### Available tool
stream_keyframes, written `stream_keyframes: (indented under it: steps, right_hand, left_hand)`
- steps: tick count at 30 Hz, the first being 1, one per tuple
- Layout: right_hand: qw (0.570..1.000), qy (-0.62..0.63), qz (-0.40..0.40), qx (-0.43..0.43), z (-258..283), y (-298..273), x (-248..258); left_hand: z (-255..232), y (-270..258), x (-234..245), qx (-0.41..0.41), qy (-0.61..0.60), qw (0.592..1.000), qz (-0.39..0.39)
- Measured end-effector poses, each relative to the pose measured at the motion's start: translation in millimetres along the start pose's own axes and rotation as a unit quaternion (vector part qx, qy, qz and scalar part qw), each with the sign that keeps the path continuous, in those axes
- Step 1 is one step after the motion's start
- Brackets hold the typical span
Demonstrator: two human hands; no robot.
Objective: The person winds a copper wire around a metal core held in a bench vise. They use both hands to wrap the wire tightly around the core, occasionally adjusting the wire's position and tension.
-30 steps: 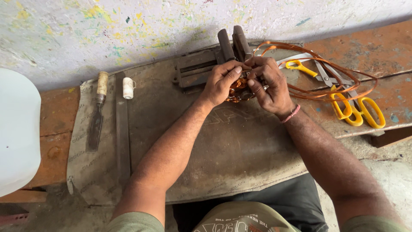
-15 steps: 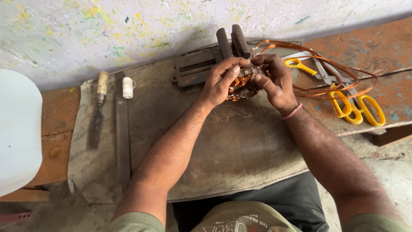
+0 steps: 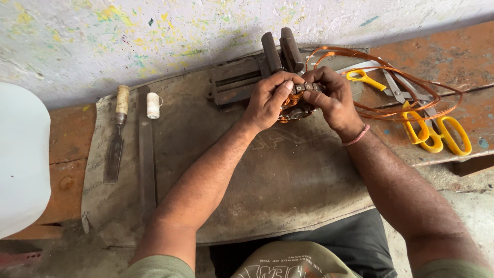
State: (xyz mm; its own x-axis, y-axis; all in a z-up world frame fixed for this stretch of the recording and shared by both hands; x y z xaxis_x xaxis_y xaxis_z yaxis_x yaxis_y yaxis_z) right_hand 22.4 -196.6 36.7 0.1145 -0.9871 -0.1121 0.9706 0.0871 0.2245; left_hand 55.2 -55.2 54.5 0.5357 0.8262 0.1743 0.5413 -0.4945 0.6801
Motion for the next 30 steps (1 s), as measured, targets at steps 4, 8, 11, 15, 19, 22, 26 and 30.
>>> stream_keyframes:
  steps: [4,8,11,15,19,22,26,30]
  right_hand:
    - [1.0,0.006,-0.002,-0.024,-6.5,2.7,2.8]
    - [1.0,-0.017,-0.015,-0.013,-6.4,3.0,4.0]
    - [0.999,0.004,0.005,0.034,2.7,-5.1,11.1]
    - [0.994,-0.017,-0.062,0.093,3.9,-0.6,36.1]
    - [0.994,-0.047,-0.051,0.082,-1.3,-1.4,33.5]
    - [0.996,-0.049,-0.018,0.072,4.9,-5.8,21.1]
    - [0.998,-0.061,-0.011,0.02,3.7,-7.2,12.4]
    - [0.993,-0.092,-0.001,0.071,15.7,-10.5,4.3]
  left_hand:
    - [1.5,0.6,-0.5,-0.002,0.017,1.0,0.002]
    - [-5.2,4.8,0.8,-0.022,0.037,0.999,0.0]
    - [-24.9,5.1,1.6,-0.072,0.086,0.993,-0.027]
    - [-81.7,-5.7,5.2,-0.209,0.323,0.92,-0.079]
    - [-95.8,-4.2,-13.4,-0.215,0.401,0.89,-0.032]
    - [-99.9,-3.9,-16.9,-0.202,0.413,0.888,-0.031]
    - [-101.3,-5.3,-23.0,-0.191,0.423,0.885,-0.039]
    - [-103.0,-5.8,-25.4,-0.185,0.441,0.877,-0.051]
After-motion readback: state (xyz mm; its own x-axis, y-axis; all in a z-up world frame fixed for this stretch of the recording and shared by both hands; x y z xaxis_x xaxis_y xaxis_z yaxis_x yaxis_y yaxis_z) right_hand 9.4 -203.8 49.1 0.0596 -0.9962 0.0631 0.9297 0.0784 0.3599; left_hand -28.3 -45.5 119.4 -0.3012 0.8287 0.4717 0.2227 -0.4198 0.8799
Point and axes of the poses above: each hand's wrist, its own y-axis towards the middle knuckle, its own x-axis out of the back of the hand, z = x × y, the point moved 10 cm from there along y, towards the middle knuckle, and after that the axes turned 10 degrees about -x, right-handed, at the moved point
